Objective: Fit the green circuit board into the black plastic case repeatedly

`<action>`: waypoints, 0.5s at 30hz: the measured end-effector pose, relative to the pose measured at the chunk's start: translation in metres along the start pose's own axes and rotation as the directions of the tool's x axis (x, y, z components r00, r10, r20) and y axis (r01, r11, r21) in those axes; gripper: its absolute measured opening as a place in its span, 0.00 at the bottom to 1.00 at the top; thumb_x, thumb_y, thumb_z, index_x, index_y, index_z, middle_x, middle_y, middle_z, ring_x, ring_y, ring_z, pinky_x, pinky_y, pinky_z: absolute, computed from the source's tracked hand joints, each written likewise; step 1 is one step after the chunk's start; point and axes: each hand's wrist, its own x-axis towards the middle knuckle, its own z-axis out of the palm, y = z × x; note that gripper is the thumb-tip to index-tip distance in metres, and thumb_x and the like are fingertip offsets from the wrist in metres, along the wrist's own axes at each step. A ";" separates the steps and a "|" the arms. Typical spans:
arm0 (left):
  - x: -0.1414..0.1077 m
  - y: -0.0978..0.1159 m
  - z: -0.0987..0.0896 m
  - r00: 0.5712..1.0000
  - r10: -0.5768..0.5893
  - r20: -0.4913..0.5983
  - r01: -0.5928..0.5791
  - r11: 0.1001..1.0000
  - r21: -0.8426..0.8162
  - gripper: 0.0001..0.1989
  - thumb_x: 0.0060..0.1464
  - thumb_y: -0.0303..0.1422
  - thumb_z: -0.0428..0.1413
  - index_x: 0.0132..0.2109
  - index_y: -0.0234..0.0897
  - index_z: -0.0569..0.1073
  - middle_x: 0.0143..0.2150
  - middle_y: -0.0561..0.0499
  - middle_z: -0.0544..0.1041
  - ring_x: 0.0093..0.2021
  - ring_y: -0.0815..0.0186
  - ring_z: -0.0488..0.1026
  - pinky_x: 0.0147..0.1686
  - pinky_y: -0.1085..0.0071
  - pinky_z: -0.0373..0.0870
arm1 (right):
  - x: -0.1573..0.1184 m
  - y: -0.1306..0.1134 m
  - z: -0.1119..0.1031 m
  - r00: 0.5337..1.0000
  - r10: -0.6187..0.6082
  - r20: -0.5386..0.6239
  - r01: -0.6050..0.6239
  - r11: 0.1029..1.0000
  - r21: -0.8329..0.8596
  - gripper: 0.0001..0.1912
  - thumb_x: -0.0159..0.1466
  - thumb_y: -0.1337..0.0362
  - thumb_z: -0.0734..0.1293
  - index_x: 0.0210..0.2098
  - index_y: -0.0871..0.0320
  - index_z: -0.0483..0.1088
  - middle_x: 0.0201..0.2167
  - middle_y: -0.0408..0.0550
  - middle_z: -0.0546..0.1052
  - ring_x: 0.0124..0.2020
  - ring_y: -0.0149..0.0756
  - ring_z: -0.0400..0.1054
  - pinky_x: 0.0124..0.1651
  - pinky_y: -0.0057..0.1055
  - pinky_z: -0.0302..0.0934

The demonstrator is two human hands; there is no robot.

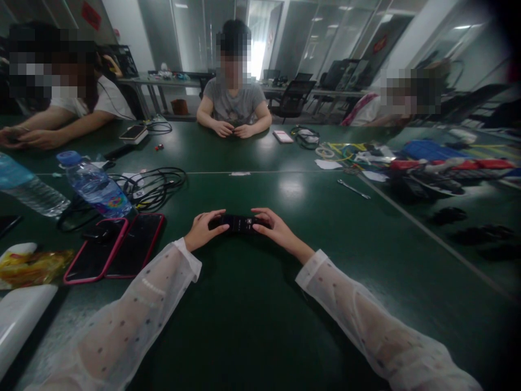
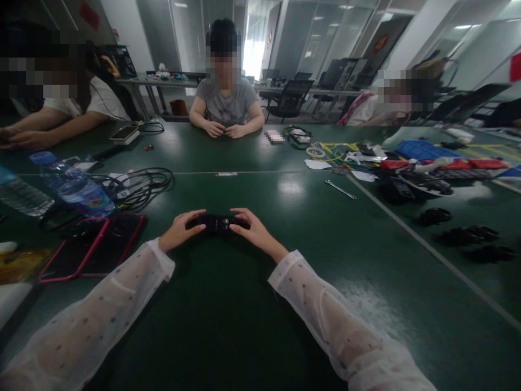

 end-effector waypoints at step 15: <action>-0.002 0.006 -0.002 1.000 -0.017 0.022 0.018 0.999 -0.051 0.32 0.55 0.51 0.56 0.63 0.45 0.64 0.58 0.45 0.73 0.60 0.54 0.68 0.64 0.49 0.50 | -0.001 -0.004 0.001 1.000 0.023 -0.002 -0.023 0.999 0.034 0.27 0.61 0.54 0.70 0.58 0.48 0.63 0.52 0.49 0.72 0.55 0.43 0.67 0.60 0.49 0.60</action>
